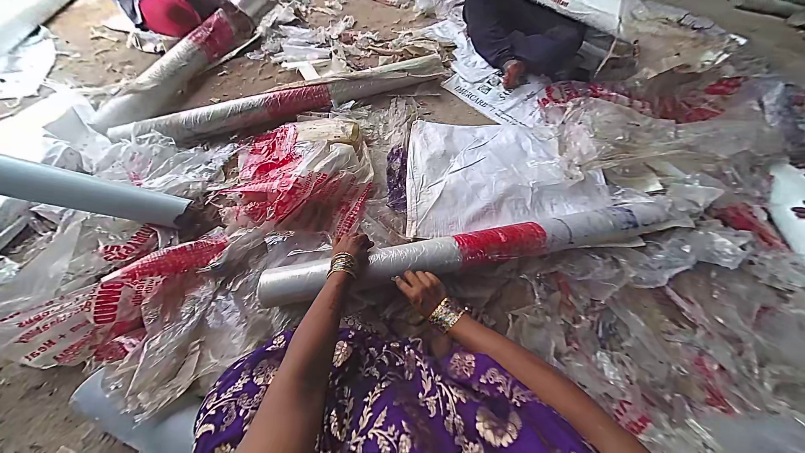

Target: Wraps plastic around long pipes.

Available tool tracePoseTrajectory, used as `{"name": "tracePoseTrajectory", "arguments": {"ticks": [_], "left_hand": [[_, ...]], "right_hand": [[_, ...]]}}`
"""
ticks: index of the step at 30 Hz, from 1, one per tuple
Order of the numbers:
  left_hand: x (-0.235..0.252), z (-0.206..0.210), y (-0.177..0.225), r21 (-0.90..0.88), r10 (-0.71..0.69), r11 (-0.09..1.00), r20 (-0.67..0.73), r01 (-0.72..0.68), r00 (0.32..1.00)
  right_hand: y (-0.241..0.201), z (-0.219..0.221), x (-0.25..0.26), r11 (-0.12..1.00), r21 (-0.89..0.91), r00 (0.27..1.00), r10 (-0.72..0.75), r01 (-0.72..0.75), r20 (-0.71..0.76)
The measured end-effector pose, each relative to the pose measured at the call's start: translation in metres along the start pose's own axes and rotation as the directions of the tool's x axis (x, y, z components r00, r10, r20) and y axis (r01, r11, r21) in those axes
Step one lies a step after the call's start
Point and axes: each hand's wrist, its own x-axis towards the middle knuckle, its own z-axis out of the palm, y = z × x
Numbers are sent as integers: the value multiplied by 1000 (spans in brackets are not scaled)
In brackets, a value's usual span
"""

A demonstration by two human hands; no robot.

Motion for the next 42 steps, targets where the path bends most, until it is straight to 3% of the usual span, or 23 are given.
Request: {"name": "tracePoseTrajectory", "arguments": {"ticks": [4, 8, 14, 17, 19, 21, 23, 26, 28, 30, 32, 36, 40, 42], "left_hand": [[0, -1, 0, -10, -3, 1000, 5, 3, 1000], [2, 0, -1, -9, -10, 1000, 15, 10, 1000], [1, 2, -2, -6, -5, 1000, -4, 5, 1000], [0, 2, -2, -4, 21, 1000, -40, -21, 999], [2, 4, -2, 22, 64, 998, -85, -63, 994], [-1, 9, -3, 46, 123, 992, -139, -118, 983], [-7, 11, -2, 74, 186, 982, -184, -175, 965], [-21, 21, -6, 103, 324, 946, -310, -307, 894], [-30, 33, -9, 143, 479, 871, -453, -469, 752], [-39, 49, -12, 196, 618, 776, -426, -600, 660], [-51, 64, -10, 226, 700, 711, -318, -666, 639], [-55, 69, -4, 268, 738, 673, -306, -689, 602], [-51, 60, -1, 136, 679, 730, -260, -670, 687], [-52, 52, 4, 81, 572, 813, -296, -576, 765]], "right_hand": [[7, 4, 0, 993, -60, 993, -104, 101, -49], [15, -2, 1, 984, -82, 987, -160, 159, -7], [38, -20, -3, 992, -85, 991, -82, 91, 106], [58, -28, -5, 995, -95, 999, 39, -38, 11], [73, -38, 4, 973, -65, 975, 218, -221, -50], [82, -50, 23, 896, -12, 895, 443, -443, 61], [88, -53, 40, 809, -34, 756, 563, -587, 333], [89, -43, 43, 790, -97, 593, 529, -605, 607], [88, -39, 39, 789, -90, 596, 528, -608, 606], [88, -39, 37, 790, -90, 598, 528, -606, 603], [88, -40, 36, 797, -102, 589, 519, -595, 619], [85, -40, 36, 788, -105, 582, 530, -606, 616], [85, -40, 36, 783, -99, 584, 535, -614, 611], [85, -38, 35, 788, -99, 597, 536, -608, 596]]}}
